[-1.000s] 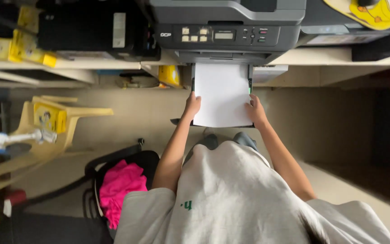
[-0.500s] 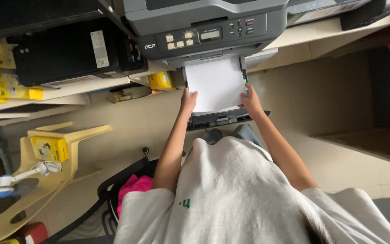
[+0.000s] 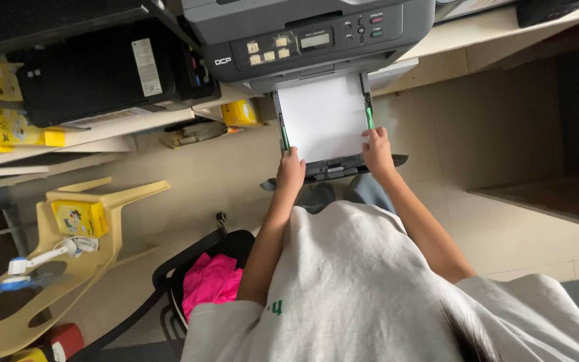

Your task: The person loads sheets of white paper into a printer's paper tray. They repeatedly take paper from a pink 'Copy One' package, place it into the tray, and then remove it again, repeating this cycle several times before finally placing a sheet into a black wire basket.

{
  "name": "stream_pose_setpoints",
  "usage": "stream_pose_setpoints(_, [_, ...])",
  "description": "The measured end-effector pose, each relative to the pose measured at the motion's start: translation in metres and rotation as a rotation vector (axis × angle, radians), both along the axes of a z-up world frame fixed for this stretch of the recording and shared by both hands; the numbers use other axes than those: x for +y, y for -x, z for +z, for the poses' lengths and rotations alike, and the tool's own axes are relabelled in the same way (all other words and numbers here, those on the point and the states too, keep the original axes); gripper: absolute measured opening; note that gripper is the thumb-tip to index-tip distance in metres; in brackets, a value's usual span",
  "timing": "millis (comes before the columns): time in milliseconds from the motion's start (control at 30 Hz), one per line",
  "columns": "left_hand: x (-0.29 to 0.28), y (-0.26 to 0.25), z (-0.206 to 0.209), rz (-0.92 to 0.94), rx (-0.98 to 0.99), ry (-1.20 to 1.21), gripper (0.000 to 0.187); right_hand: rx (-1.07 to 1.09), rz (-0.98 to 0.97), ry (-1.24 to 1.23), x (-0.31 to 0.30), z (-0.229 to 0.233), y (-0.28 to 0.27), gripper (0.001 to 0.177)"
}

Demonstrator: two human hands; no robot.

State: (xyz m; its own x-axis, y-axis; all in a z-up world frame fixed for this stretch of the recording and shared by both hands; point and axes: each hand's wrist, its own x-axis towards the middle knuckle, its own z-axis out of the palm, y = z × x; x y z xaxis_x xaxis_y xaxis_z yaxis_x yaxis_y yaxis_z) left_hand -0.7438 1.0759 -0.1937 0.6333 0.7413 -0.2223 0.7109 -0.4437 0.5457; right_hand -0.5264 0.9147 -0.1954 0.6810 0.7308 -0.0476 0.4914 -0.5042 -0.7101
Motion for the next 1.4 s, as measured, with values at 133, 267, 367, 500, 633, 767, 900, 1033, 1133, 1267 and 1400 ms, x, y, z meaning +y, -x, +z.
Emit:
stream_pose_setpoints(133, [-0.002,0.0,0.013,-0.051,0.159,-0.004,0.029,-0.058,-0.014,-0.104,0.0,0.013,0.008,0.028])
stream_pose_setpoints(267, [-0.005,0.008,-0.006,-0.129,0.227,-0.061,0.022,-0.09,0.04,0.206,0.0,0.017,0.013,0.021])
stream_pose_setpoints(367, [-0.007,0.007,0.001,-0.156,0.185,-0.1,0.022,-0.268,0.151,0.369,-0.003,0.009,0.011,0.019])
stream_pose_setpoints(500, [-0.009,0.005,0.012,-0.239,0.108,-0.109,0.018,-0.398,0.25,0.467,-0.007,-0.002,0.009,0.015])
stream_pose_setpoints(633, [-0.008,-0.007,0.014,-0.286,0.106,-0.112,0.017,-0.398,0.243,0.452,-0.012,0.001,0.011,0.015])
stream_pose_setpoints(767, [-0.017,-0.028,0.029,-0.359,0.108,-0.091,0.019,-0.34,0.262,0.342,-0.02,0.031,0.011,0.015])
stream_pose_setpoints(900, [-0.041,-0.053,0.035,-0.407,0.004,-0.047,0.02,-0.244,0.232,0.119,-0.042,0.072,0.004,0.03])
stream_pose_setpoints(1033, [-0.081,-0.095,0.065,-0.501,-0.103,0.005,0.023,-0.192,0.139,-0.005,-0.085,0.111,-0.013,0.035])
stream_pose_setpoints(1133, [-0.128,-0.132,0.093,-0.578,-0.183,0.064,0.021,-0.133,0.055,-0.098,-0.134,0.138,-0.028,0.032])
stream_pose_setpoints(1267, [-0.204,-0.177,0.12,-0.692,-0.316,0.128,0.022,-0.135,-0.069,-0.19,-0.218,0.153,-0.046,0.038])
stream_pose_setpoints(1400, [-0.297,-0.221,0.144,-0.801,-0.393,0.177,0.021,-0.145,-0.204,-0.201,-0.317,0.163,-0.063,0.036])
